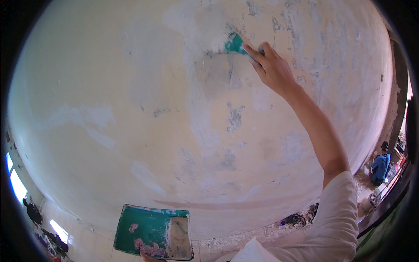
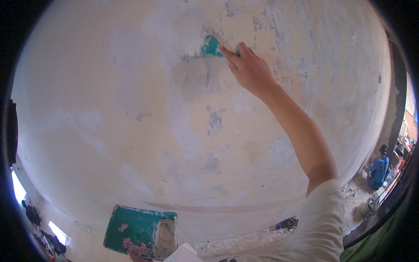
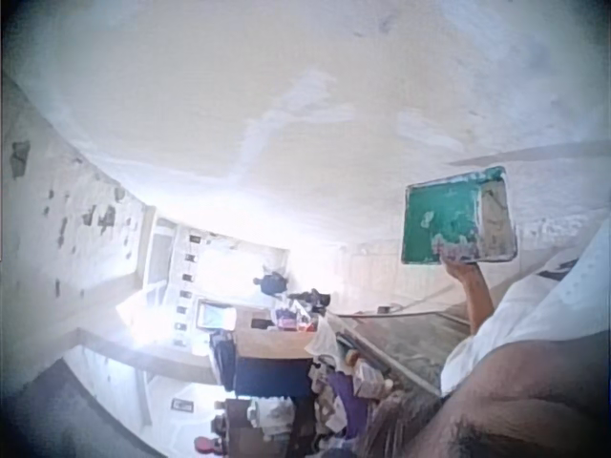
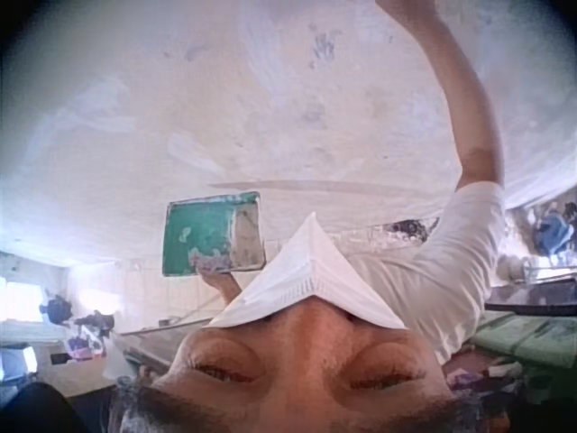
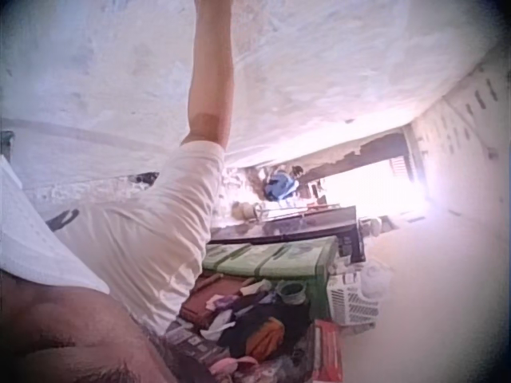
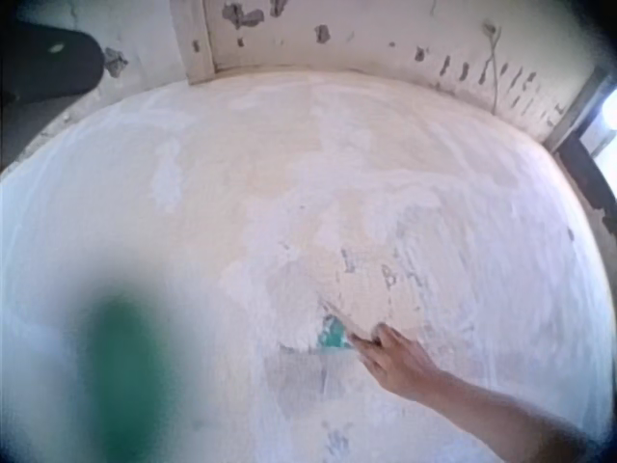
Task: The person applies plaster to a wall using a putty knife, taking the material from a hand-held hawk.
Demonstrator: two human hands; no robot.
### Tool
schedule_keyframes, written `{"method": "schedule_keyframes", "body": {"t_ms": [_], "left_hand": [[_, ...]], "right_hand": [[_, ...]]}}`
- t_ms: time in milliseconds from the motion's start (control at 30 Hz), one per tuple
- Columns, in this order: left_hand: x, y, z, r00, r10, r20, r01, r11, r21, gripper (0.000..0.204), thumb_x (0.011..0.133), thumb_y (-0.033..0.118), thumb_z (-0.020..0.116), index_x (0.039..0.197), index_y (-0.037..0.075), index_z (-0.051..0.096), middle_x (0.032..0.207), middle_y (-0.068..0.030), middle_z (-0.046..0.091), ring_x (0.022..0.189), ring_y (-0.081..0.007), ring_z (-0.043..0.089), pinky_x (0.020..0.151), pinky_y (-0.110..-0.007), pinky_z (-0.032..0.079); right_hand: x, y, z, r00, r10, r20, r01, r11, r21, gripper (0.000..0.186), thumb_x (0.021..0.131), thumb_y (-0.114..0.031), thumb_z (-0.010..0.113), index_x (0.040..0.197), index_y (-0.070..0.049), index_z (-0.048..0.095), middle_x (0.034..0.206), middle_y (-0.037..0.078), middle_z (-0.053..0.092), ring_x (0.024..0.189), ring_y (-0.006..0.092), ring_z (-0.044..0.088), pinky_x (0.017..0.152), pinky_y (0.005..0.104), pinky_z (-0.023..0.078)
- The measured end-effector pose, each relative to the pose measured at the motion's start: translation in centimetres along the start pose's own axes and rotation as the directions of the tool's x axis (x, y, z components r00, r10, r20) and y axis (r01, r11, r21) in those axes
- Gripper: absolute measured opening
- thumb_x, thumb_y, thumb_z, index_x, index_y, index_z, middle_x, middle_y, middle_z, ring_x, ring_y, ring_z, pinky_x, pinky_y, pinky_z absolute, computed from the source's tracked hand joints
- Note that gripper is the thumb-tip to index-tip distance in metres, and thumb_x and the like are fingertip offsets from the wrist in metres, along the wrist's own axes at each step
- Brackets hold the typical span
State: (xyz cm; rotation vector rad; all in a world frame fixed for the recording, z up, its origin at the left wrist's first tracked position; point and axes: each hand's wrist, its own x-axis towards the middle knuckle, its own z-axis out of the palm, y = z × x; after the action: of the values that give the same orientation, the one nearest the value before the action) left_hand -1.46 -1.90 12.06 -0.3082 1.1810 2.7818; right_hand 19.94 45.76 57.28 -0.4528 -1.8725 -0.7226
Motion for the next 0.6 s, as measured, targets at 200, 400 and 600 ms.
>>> {"method": "schedule_keyframes", "body": {"t_ms": [200, 400, 600], "left_hand": [[-0.9, 0.3, 0.8, 0.997, 0.053, -0.062, -0.051, 0.998, 0.03, 0.053, 0.092, 0.044, 0.051, 0.137, 0.016, 0.054, 0.15, -0.0085, 0.043, 0.133, -0.0345, 0.043, 0.104, -0.057, 0.04], [3.2, -3.8, -3.8, 0.996, 0.086, 0.039, -0.083, 0.994, -0.068, 0.053, 0.093, 0.04, 0.044, 0.132, 0.006, 0.055, 0.128, -0.0112, 0.058, 0.114, -0.0298, 0.055, 0.094, -0.046, 0.046], [3.8, -4.8, -5.2, 0.992, 0.098, 0.086, -0.072, 0.961, -0.267, 0.05, 0.093, 0.036, 0.045, 0.132, 0.005, 0.054, 0.123, -0.0113, 0.059, 0.109, -0.0312, 0.057, 0.094, -0.046, 0.047]], "right_hand": [[-6.0, 1.6, 0.5, 0.999, 0.009, -0.04, -0.005, 0.994, 0.107, 0.042, 0.097, -0.019, 0.061, 0.139, -0.026, 0.059, 0.104, 0.01, 0.049, 0.089, 0.0264, 0.059, 0.071, 0.0394, 0.053], [-2.9, -0.3, 1.3, 0.975, -0.035, -0.22, 0.074, 0.982, 0.172, 0.047, 0.095, -0.016, 0.063, 0.141, -0.026, 0.057, 0.102, 0.011, 0.049, 0.089, 0.0285, 0.058, 0.072, 0.041, 0.053], [-1.6, -0.7, 4.8, 0.997, -0.053, -0.062, 0.058, 0.996, 0.07, 0.05, 0.098, -0.012, 0.06, 0.146, -0.022, 0.051, 0.103, 0.012, 0.048, 0.089, 0.0292, 0.057, 0.076, 0.041, 0.05]]}}
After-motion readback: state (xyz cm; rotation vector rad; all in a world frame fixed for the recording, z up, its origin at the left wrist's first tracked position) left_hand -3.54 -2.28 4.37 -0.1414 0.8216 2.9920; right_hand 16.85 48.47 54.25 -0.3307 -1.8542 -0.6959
